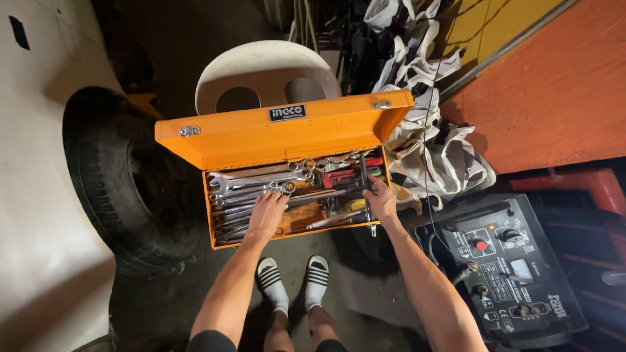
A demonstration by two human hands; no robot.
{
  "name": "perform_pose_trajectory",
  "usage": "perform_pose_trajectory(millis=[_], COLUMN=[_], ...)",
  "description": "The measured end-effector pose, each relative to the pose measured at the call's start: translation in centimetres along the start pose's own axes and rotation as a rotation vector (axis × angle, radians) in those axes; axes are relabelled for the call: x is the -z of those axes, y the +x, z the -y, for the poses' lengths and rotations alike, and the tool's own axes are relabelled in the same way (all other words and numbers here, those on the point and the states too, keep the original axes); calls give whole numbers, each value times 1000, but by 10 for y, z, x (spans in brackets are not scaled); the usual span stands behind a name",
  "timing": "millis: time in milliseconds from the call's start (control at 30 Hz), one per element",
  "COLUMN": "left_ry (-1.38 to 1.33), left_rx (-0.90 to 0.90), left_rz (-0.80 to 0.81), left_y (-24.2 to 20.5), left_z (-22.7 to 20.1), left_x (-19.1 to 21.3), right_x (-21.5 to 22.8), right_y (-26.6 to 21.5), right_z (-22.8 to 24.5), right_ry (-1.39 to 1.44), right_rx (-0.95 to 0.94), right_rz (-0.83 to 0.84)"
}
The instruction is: The person repeatedly picks up various tools from an orange toolbox, places them on a car hood mat, and then returns them to the toolbox. They handle wrenches, sockets, and a digital caliper, moving them between the toolbox and the car hood multiple times before closing the toolbox.
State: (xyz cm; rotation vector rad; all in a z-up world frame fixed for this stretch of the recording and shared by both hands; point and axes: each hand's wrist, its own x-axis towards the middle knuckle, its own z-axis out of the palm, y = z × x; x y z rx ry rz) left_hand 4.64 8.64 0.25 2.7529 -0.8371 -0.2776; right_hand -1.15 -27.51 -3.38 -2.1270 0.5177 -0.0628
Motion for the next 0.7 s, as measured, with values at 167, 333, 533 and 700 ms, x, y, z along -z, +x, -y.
perform_pose_trajectory(millis=[167,333,533,700], left_ry=[48,81,-41,-300], left_rx=[-22,-8,5,24], left_rz=[-91,-84,-31,48], left_y=[6,6,1,-12], left_z=[-7,-11,-17,-43], left_x=[-3,-8,1,37], right_x=[6,3,-1,14], right_y=[-3,-5,-6,-22], right_z=[-2,-10,7,96], right_ry=[-21,123,434,188], right_rx=[-102,-149,-219,-110], right_rz=[33,110,153,115])
